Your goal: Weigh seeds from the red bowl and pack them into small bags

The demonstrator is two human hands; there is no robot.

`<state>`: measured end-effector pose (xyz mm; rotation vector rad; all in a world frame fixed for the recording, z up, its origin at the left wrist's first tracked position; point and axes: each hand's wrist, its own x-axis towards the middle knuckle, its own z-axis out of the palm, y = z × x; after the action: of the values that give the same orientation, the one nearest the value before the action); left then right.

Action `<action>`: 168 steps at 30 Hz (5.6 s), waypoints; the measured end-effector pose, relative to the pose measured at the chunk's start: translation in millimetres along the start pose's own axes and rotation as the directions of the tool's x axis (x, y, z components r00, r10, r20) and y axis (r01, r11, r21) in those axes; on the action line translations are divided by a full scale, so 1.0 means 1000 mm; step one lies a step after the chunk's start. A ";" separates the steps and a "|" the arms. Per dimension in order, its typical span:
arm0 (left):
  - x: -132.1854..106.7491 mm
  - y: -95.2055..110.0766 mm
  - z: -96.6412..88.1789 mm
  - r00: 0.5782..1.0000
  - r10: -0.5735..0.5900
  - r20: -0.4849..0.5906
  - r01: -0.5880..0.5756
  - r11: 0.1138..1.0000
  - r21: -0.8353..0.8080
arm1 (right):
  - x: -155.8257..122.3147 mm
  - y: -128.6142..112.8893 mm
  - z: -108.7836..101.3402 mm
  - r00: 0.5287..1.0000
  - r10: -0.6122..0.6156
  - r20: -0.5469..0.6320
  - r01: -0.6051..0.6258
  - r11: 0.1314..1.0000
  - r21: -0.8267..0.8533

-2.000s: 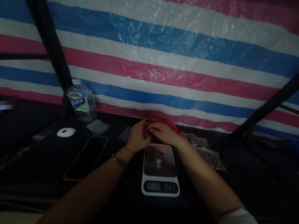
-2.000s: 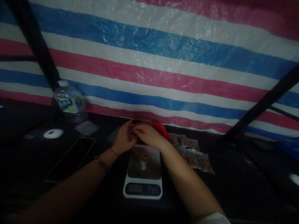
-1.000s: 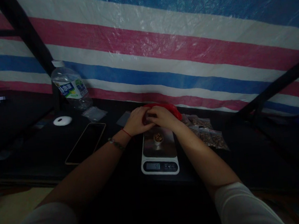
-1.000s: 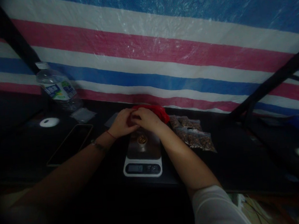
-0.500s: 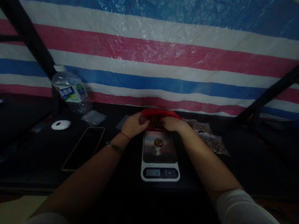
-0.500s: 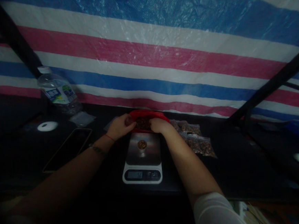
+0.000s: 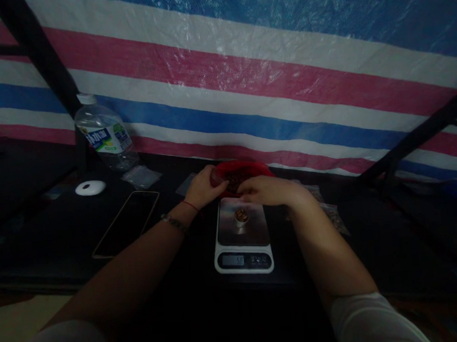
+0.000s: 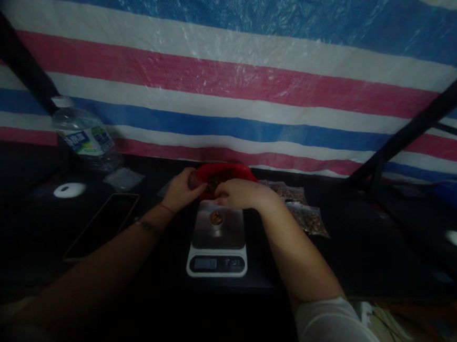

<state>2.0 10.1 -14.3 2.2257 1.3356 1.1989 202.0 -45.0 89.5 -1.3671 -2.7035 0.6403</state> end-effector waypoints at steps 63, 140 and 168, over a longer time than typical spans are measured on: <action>-0.012 0.019 0.000 0.971 0.232 -0.063 -0.238 0.963 -0.123 | -0.019 0.028 0.076 0.696 0.021 -0.718 0.200 0.954 0.222; 0.002 -0.018 0.010 0.942 -0.204 -0.268 0.111 0.938 -0.327 | 0.074 0.058 0.039 0.991 -0.032 -0.133 0.011 0.988 -0.155; -0.004 0.000 -0.023 0.964 0.264 -0.033 -0.265 0.952 -0.152 | 0.081 0.048 0.045 0.985 0.058 -0.161 -0.085 0.982 -0.166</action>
<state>-16.3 2.8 -2.1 2.3391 0.9313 1.3567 179.5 28.1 18.4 -1.4899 -2.6468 0.2934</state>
